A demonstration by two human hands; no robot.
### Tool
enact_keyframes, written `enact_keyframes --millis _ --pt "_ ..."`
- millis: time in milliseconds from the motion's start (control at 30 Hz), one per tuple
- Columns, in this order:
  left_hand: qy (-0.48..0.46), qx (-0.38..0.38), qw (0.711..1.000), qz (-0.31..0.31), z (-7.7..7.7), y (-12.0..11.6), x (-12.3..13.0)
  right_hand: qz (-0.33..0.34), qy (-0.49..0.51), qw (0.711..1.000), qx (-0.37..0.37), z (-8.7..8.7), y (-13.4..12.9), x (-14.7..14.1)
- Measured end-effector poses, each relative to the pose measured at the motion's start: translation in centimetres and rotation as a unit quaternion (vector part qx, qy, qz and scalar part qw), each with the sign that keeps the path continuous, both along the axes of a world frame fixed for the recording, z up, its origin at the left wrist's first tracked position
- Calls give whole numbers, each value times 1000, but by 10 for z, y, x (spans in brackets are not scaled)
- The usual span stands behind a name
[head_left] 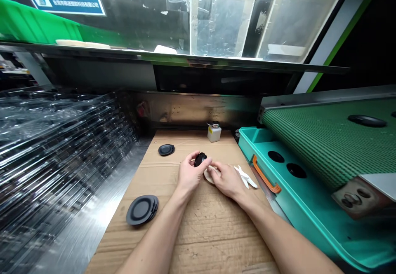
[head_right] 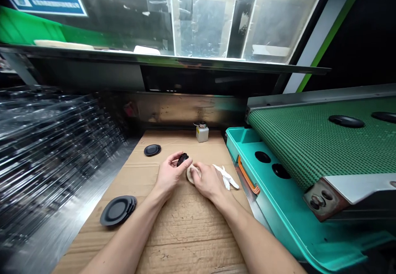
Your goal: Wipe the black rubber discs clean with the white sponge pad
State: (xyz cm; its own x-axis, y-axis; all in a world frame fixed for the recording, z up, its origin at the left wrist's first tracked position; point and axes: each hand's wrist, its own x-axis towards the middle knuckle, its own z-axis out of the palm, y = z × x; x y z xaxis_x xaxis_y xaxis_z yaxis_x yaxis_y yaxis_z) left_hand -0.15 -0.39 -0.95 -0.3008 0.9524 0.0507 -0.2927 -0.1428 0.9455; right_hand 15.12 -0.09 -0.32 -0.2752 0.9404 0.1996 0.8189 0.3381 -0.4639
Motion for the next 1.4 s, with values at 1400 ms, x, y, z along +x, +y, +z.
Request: enact_keyframes --millis 1400 --pt "-314 -80 922 -213 15 -15 20 -34 -117 983 139 17 -10 -27"
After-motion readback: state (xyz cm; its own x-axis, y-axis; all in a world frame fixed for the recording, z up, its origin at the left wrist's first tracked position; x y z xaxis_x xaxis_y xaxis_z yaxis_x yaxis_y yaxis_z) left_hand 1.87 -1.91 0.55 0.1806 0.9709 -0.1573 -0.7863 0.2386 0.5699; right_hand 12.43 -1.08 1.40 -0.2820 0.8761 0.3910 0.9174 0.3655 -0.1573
